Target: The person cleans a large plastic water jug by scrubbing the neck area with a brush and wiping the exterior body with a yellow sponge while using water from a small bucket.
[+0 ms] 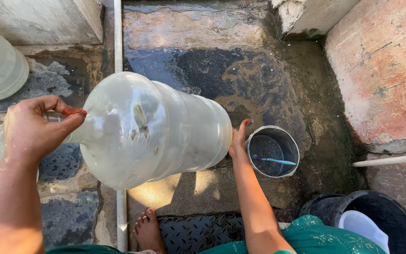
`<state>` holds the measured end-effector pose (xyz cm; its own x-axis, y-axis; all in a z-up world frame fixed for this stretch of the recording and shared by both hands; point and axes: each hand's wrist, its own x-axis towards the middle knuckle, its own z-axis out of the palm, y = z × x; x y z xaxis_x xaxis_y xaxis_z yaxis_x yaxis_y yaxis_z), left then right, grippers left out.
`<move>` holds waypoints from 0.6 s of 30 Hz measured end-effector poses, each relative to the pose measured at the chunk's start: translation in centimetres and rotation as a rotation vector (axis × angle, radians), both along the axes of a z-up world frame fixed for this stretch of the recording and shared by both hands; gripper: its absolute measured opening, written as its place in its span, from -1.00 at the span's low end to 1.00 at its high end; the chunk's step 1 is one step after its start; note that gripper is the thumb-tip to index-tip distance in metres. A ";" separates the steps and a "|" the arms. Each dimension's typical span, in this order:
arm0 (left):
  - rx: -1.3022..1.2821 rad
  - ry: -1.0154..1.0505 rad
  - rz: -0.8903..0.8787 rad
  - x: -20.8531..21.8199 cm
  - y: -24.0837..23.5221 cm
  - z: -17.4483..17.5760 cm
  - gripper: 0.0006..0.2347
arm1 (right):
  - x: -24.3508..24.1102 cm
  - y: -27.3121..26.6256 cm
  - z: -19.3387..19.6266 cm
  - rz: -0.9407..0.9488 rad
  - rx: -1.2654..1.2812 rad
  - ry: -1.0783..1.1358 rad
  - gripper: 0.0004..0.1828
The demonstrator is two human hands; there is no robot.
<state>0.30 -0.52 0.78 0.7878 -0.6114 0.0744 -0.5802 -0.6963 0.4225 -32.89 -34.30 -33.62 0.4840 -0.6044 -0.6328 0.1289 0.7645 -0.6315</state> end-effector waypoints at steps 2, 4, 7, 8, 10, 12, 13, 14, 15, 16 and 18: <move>-0.082 -0.036 -0.012 -0.2 -0.5 -0.2 -0.77 | 2.2 0.7 3.6 -0.057 -0.192 -0.107 0.28; -0.043 -0.056 0.020 -0.3 -0.9 -0.5 -0.76 | 5.0 3.4 7.4 -0.057 -0.552 0.087 0.17; -0.024 -0.048 0.043 0.1 -1.6 -0.6 -0.74 | 7.7 7.4 13.8 0.102 -0.908 0.215 0.05; -0.022 -0.038 0.048 0.3 -1.6 -0.8 -0.74 | 7.9 8.5 15.6 0.184 -0.992 0.231 0.02; -0.026 -0.076 0.048 0.8 -1.6 -1.3 -0.75 | 7.7 10.0 17.2 0.248 -1.214 0.153 -0.01; -0.042 -0.082 0.041 1.8 -1.4 -2.1 -0.75 | 7.5 9.7 15.8 0.260 -1.277 0.175 -0.03; -0.057 -0.065 0.037 2.2 -1.1 -2.6 -0.73 | 7.2 8.6 13.9 0.244 -1.230 0.238 -0.04; -0.072 -0.047 0.033 2.6 -0.8 -3.1 -0.72 | 6.7 7.5 11.4 0.228 -1.183 0.302 -0.05; -0.053 -0.076 0.039 2.8 -0.6 -3.4 -0.72 | 5.8 5.6 8.9 0.245 -1.246 0.493 -0.06; -0.034 -0.104 0.046 2.8 -0.3 -3.7 -0.72 | 4.3 3.8 6.5 0.260 -1.301 0.688 -0.06; -0.013 -0.132 0.064 3.2 -0.7 -3.2 -0.73 | 1.6 2.4 2.8 0.253 -1.222 0.748 -0.06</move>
